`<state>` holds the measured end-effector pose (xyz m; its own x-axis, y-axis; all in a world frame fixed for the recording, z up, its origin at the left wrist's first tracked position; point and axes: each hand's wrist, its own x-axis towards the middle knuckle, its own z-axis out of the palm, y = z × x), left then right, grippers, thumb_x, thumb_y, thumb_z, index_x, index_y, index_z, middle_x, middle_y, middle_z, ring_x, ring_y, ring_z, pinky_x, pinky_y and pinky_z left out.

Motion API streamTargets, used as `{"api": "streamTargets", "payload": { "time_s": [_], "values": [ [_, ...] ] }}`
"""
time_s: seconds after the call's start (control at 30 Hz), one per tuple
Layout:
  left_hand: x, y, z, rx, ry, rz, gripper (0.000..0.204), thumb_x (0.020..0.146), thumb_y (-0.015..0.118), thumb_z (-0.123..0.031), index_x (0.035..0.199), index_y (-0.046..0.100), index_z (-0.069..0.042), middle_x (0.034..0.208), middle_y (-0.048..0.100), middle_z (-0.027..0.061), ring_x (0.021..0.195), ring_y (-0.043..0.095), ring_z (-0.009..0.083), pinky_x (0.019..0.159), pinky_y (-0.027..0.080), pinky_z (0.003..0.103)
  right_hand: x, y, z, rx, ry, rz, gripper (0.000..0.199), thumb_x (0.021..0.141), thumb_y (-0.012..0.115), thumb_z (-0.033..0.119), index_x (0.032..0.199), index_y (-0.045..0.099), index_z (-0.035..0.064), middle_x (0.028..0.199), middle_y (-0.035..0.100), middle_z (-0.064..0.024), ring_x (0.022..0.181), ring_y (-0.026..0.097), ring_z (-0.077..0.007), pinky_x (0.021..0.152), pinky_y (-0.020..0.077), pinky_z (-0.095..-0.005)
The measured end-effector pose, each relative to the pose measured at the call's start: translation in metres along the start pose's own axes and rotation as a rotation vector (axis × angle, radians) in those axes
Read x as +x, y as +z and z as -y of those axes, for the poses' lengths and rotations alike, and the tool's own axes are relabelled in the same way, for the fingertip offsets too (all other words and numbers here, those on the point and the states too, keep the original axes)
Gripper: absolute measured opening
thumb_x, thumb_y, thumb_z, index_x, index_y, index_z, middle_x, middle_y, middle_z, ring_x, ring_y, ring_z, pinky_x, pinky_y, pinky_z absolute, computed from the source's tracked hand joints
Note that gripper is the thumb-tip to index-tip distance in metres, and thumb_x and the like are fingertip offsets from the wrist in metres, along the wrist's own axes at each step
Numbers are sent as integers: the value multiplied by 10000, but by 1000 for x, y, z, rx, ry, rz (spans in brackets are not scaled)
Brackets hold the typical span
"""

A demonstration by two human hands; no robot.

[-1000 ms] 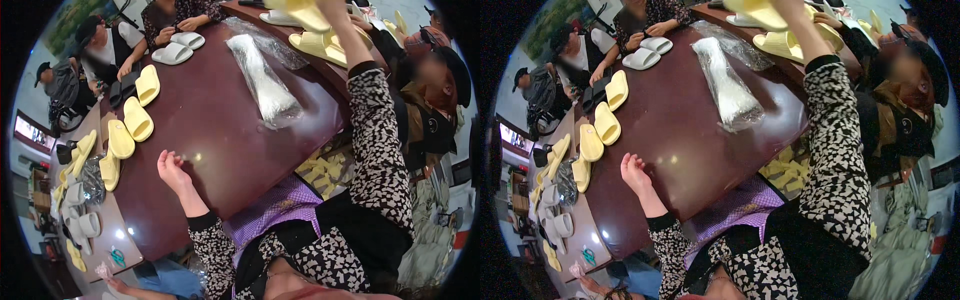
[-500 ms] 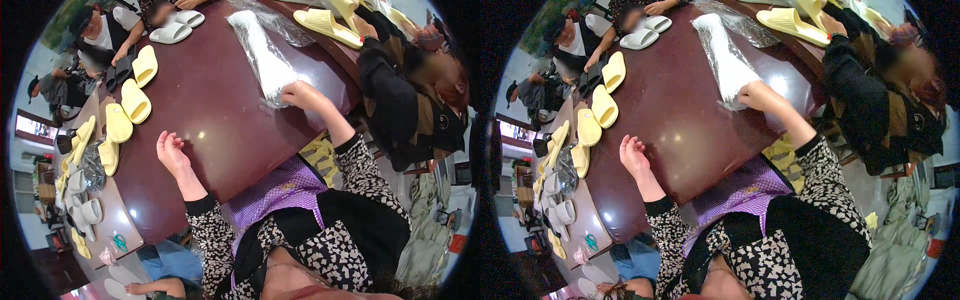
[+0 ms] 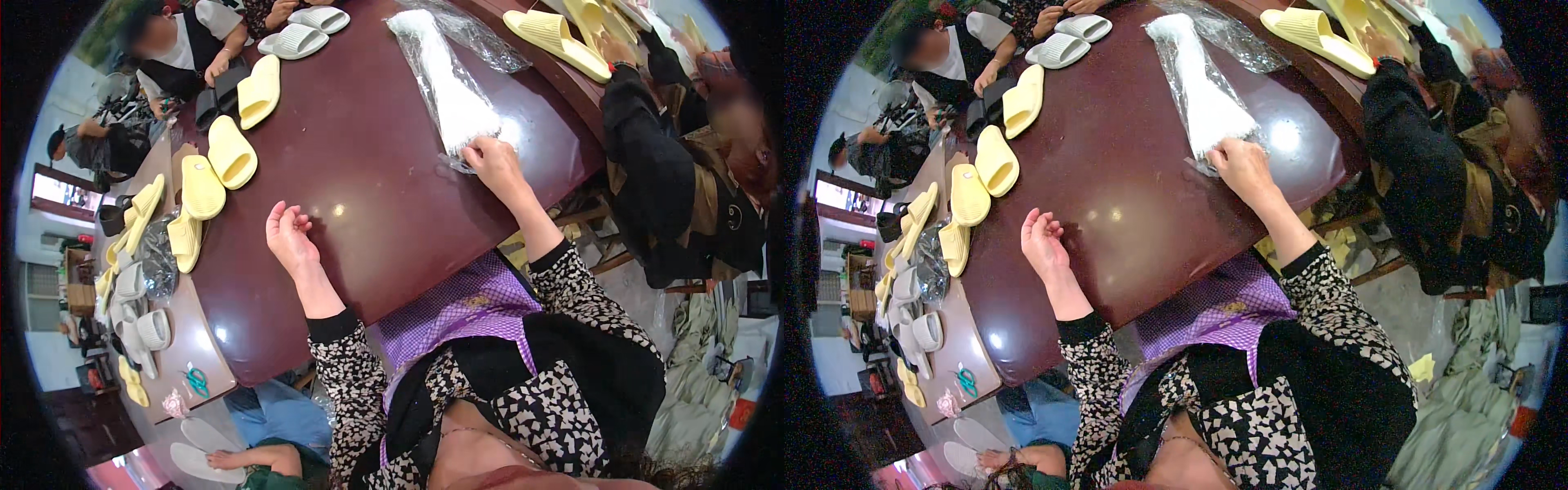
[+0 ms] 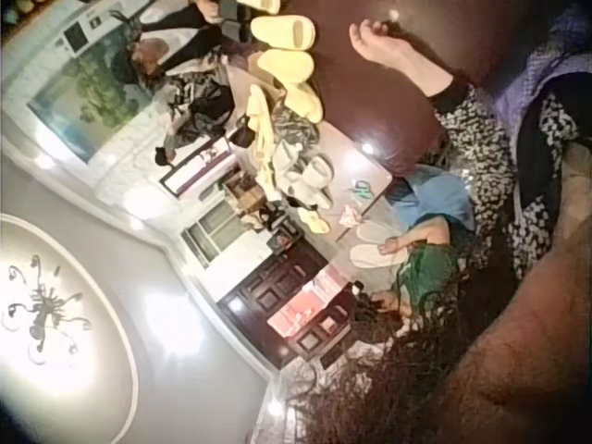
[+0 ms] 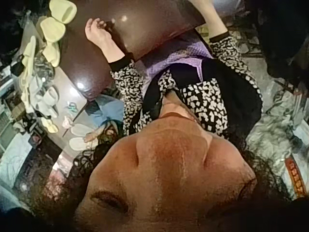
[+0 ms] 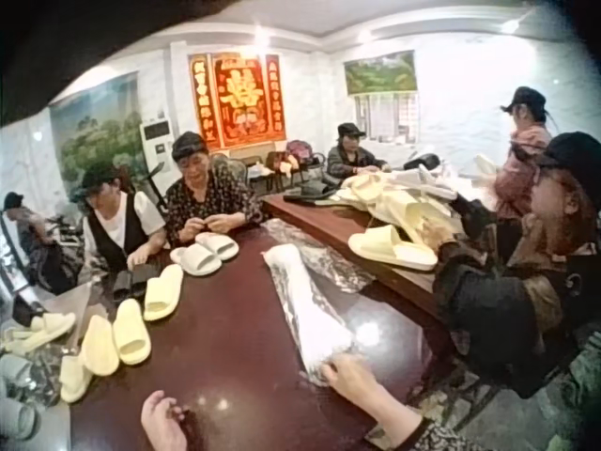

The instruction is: The person secures pairs of slippers together by threading and fastening plastic ties through them by hand, then sets the paired slippers aside on the table.

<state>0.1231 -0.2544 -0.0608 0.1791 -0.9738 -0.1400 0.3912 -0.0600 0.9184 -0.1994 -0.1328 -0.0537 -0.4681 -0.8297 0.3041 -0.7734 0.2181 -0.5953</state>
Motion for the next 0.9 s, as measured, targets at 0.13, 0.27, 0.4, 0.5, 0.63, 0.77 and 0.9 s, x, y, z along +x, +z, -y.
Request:
{"api": "streamTargets", "payload": {
  "time_s": [0.13,0.27,0.4,0.5,0.63,0.77,0.9],
  "values": [
    [2,-1,1,-1,7,9,177,819,561,0,993,546,-27,776,592,60,568,539,107,488,433,200,-3,-1,-4,6,-5,-40,172,750,607,168,734,631,-1,705,617,-200,671,620,-348,618,483,-401],
    [3,-2,2,42,17,46,190,833,557,-16,1022,541,-23,781,588,57,586,530,87,500,426,186,-17,-12,-12,15,16,16,166,729,575,141,710,610,-21,689,604,-216,650,608,-359,611,478,-414],
    [-7,10,7,267,151,137,174,849,564,-26,1022,561,-7,821,601,61,631,541,95,555,449,204,-39,-28,-12,83,46,147,165,716,555,123,702,597,-36,642,588,-207,594,593,-317,586,463,-391],
    [-34,35,21,493,370,289,127,859,574,-43,981,591,-13,853,603,39,683,563,100,614,473,211,-53,-37,-11,182,35,220,130,705,568,101,695,581,-28,573,554,-171,534,578,-234,521,437,-343],
    [-99,99,40,633,769,726,116,815,601,-16,930,616,-24,936,631,65,831,604,200,713,496,286,-56,-44,-10,346,145,385,126,726,570,85,671,561,-29,528,497,-53,509,476,-97,477,380,-270],
    [-127,137,57,674,927,886,155,754,604,0,908,614,-19,943,627,138,852,591,311,760,486,372,-49,-42,-5,635,142,409,115,766,555,69,692,562,-20,570,459,27,555,416,-42,481,347,-230],
    [-118,138,75,632,900,985,152,755,608,-5,906,613,-21,946,635,129,875,594,303,769,488,371,-45,-45,-4,784,149,495,157,811,545,93,721,577,-32,615,555,10,553,464,-73,527,397,-245]
  ]
}}
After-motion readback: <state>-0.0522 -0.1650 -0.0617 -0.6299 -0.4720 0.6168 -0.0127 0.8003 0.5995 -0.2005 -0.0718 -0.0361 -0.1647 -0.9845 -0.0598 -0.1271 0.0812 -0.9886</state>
